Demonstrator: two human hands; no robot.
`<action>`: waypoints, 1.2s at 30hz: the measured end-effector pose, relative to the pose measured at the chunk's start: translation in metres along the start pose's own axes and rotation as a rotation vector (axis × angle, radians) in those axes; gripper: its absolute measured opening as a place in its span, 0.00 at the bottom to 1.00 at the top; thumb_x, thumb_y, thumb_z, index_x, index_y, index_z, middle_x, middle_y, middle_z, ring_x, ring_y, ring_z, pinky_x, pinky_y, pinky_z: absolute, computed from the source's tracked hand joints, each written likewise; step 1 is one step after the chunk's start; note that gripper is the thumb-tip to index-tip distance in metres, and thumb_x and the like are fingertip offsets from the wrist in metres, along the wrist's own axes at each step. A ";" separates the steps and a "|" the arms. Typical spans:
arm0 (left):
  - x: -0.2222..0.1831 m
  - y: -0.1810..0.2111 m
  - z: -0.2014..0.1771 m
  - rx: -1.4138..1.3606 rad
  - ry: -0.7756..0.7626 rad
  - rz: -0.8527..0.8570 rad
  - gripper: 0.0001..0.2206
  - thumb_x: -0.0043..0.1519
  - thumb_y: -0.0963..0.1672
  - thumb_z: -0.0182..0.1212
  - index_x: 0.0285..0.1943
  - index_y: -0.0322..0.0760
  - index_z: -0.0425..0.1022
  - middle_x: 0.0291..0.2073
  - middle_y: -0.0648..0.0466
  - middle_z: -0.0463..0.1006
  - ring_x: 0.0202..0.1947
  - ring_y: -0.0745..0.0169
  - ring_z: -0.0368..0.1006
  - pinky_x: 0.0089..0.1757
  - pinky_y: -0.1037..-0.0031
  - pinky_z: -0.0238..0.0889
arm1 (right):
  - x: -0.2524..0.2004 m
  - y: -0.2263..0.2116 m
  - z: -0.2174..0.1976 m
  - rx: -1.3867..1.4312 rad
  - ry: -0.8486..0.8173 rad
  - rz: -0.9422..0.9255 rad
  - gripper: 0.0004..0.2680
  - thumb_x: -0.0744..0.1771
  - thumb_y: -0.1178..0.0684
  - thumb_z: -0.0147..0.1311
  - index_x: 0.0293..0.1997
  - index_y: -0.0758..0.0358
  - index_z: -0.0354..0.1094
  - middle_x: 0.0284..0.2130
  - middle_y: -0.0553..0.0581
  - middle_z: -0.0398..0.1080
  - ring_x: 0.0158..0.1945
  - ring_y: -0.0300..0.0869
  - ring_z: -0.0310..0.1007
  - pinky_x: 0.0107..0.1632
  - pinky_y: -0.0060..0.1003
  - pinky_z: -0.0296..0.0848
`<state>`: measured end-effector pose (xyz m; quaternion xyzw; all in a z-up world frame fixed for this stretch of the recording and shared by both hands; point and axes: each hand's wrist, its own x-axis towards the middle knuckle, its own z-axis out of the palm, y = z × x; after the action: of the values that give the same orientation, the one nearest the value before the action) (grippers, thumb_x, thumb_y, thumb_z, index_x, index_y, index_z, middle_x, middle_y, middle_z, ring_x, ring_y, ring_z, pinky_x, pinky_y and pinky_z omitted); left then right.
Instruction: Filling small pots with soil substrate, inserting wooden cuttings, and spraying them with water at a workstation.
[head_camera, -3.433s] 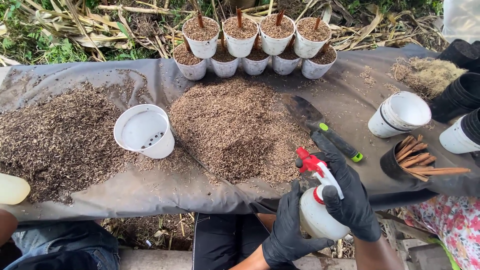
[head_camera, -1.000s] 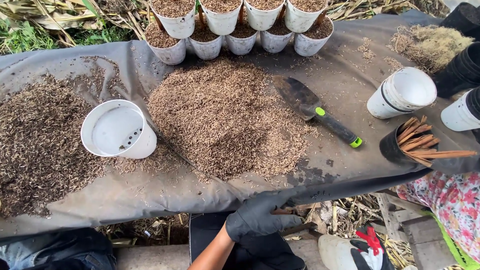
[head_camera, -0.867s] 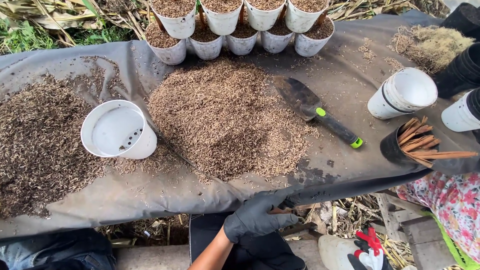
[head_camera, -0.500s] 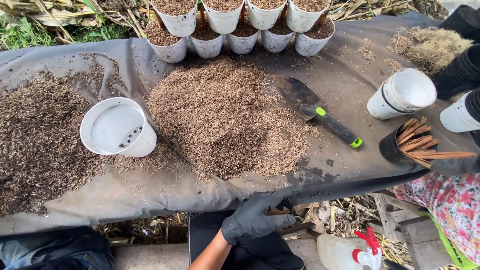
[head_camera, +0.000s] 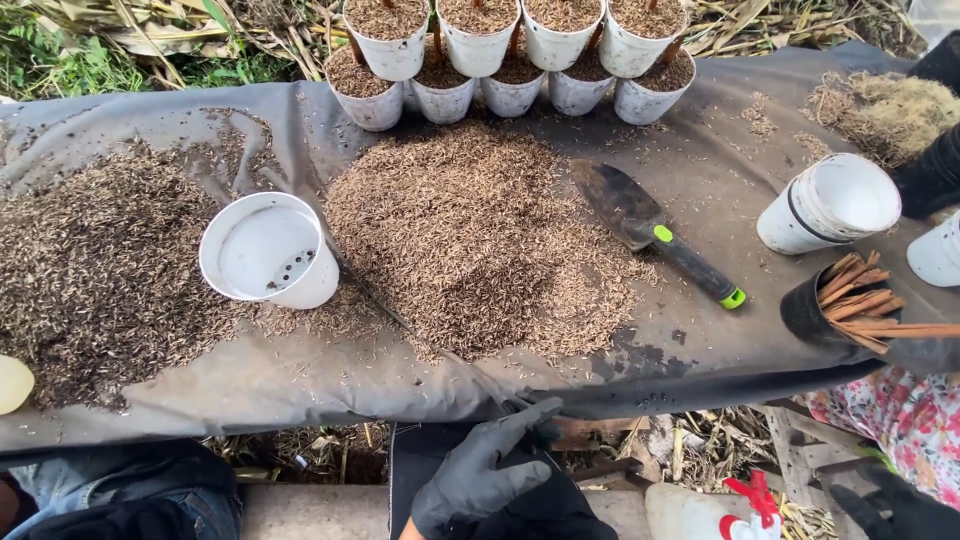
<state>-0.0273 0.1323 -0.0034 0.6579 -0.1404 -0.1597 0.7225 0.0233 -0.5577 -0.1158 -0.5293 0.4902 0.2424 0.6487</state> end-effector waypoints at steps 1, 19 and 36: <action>-0.006 -0.002 -0.003 -0.006 0.004 0.000 0.32 0.64 0.51 0.60 0.77 0.42 0.58 0.58 0.50 0.79 0.61 0.62 0.72 0.63 0.69 0.59 | -0.021 -0.005 0.030 -0.906 0.333 -0.144 0.25 0.69 0.22 0.33 0.75 0.33 0.49 0.65 0.38 0.68 0.66 0.33 0.72 0.66 0.24 0.70; -0.060 -0.014 -0.019 -0.323 0.322 -0.052 0.38 0.57 0.58 0.66 0.75 0.39 0.64 0.58 0.47 0.80 0.58 0.61 0.74 0.57 0.72 0.64 | -0.121 -0.009 0.189 -1.700 0.219 -1.033 0.27 0.61 0.36 0.56 0.71 0.32 0.59 0.49 0.48 0.79 0.48 0.43 0.85 0.51 0.46 0.85; -0.014 0.060 -0.042 0.518 -0.258 0.000 0.38 0.64 0.58 0.48 0.80 0.39 0.50 0.62 0.37 0.72 0.63 0.40 0.67 0.57 0.56 0.58 | -0.192 -0.021 0.257 -1.472 0.095 -1.700 0.18 0.64 0.48 0.57 0.61 0.58 0.71 0.53 0.55 0.77 0.49 0.46 0.80 0.54 0.44 0.78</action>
<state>-0.0201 0.1808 0.0521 0.7947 -0.2672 -0.2006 0.5067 0.0608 -0.2876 0.0548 -0.9543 -0.2676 -0.0686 0.1137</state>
